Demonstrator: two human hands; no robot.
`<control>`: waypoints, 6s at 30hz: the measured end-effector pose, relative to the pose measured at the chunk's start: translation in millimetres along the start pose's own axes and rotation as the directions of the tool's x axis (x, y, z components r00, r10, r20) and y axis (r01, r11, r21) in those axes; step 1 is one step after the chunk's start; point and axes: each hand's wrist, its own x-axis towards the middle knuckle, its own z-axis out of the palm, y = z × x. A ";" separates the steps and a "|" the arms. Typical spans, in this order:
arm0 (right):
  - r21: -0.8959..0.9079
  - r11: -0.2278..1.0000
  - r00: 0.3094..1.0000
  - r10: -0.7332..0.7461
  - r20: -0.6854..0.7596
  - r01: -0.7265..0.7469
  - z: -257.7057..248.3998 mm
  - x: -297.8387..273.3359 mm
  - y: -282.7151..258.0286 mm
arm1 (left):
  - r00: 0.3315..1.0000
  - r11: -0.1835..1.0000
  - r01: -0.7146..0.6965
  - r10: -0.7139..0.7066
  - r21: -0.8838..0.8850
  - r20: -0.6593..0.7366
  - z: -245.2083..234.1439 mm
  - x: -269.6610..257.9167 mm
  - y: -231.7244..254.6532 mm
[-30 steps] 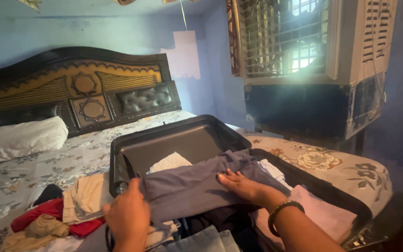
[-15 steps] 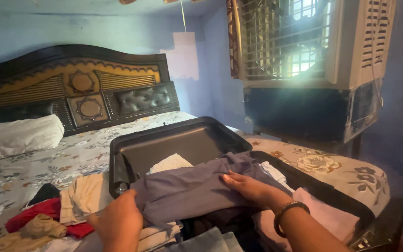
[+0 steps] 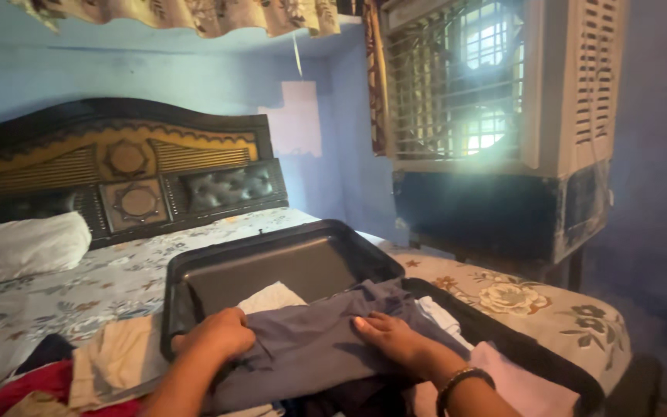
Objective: The person folds a dark blue garment and places it into an open suitcase. They then pick up a white patterned shirt, fold it, and place it into the suitcase as well.
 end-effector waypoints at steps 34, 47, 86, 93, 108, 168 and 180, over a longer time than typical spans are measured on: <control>-0.566 0.821 0.947 -0.232 -0.221 0.069 2.6 -4.4 -20.6 | 0.968 0.965 -0.250 0.252 0.079 -0.009 87.9 84.1 140.5; -0.643 0.766 0.858 -0.345 -0.380 0.023 -2.9 8.0 -13.1 | 0.983 0.968 0.129 -0.097 -0.216 0.155 114.1 203.1 87.0; -0.176 0.960 0.709 0.032 -0.704 -0.217 -41.4 -15.5 -11.5 | 0.471 0.462 -0.808 0.879 0.365 -0.072 88.2 -46.6 104.7; -0.125 0.949 0.786 0.163 -0.596 -0.291 -47.5 -37.3 -38.8 | 0.610 0.701 -0.660 0.710 0.270 -0.353 79.4 -59.1 67.8; -0.390 0.864 0.812 -0.461 -0.359 0.318 -15.7 -10.1 -17.6 | 0.940 0.978 0.206 -0.191 0.022 -0.281 27.2 -54.4 -11.8; 0.041 0.964 0.963 -0.264 0.050 0.262 1.8 -15.6 -20.2 | 0.661 0.851 -0.286 0.508 0.440 -0.553 25.3 -59.8 10.3; -0.185 0.926 0.930 -0.353 -0.103 0.330 -1.7 -3.1 0.9 | 0.592 0.923 -0.124 0.362 0.363 -0.720 23.7 -62.8 -1.5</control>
